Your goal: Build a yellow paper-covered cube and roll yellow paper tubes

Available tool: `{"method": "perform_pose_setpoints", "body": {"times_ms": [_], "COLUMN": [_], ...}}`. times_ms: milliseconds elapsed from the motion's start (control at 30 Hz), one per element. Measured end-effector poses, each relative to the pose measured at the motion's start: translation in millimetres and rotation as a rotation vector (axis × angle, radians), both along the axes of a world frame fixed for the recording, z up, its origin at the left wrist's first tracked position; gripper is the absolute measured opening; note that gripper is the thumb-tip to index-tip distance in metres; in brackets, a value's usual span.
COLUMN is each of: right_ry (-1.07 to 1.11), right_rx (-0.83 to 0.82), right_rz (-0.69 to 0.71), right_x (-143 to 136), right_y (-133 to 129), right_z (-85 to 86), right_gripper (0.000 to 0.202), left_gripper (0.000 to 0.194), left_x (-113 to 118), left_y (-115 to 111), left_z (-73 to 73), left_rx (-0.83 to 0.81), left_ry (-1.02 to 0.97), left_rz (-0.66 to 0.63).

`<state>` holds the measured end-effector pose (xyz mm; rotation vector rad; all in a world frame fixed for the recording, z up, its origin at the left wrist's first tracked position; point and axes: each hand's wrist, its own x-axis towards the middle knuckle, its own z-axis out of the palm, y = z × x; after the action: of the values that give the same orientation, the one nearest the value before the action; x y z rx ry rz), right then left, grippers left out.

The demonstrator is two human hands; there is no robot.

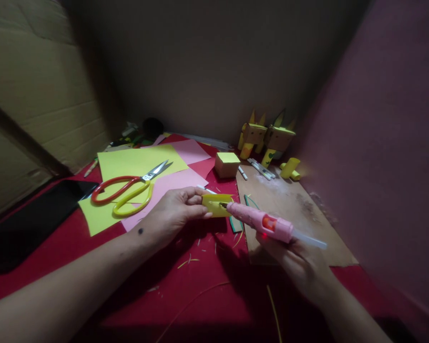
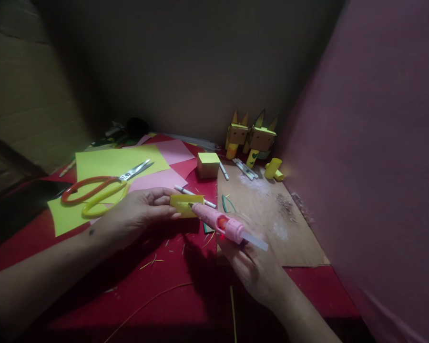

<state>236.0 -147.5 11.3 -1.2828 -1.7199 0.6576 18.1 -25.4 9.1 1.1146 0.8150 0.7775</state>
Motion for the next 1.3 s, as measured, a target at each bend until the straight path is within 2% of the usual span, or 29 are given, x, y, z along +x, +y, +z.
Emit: {"method": "perform_pose_setpoints", "body": {"times_ms": [200,500,800,933,1200,1300], "right_ry": [0.074,0.175,0.102,0.121,0.094,0.097], "right_rx": [-0.092,-0.15,-0.153,-0.113,-0.108,-0.1], "right_rz": [0.027,-0.003,0.058,0.057,0.05,0.046], "right_x": [0.4,4.1,-3.9,-2.7,3.1,6.6], "right_y": [-0.6,-4.2,2.5,2.8,-1.3,-3.1], "right_z": [3.5,-0.1,2.6,0.3,9.0,7.4], "right_gripper": [0.043,0.041,0.044,0.043,0.041,0.04], "left_gripper": [0.028,0.029,0.031,0.032,0.028,0.028], "left_x": [0.2,-1.5,-0.9,-1.1,-0.1,-0.8], "left_y": [-1.4,0.4,-1.6,-1.1,-1.0,-1.1], "left_z": [0.5,-2.6,-1.0,-1.2,0.7,0.5], "left_rx": [-0.042,-0.002,0.01,0.008,-0.034,0.001], "left_ry": [-0.013,-0.016,-0.013,-0.016,-0.025,-0.005], "left_rz": [0.015,-0.03,-0.036,-0.027,0.003,-0.005]}}
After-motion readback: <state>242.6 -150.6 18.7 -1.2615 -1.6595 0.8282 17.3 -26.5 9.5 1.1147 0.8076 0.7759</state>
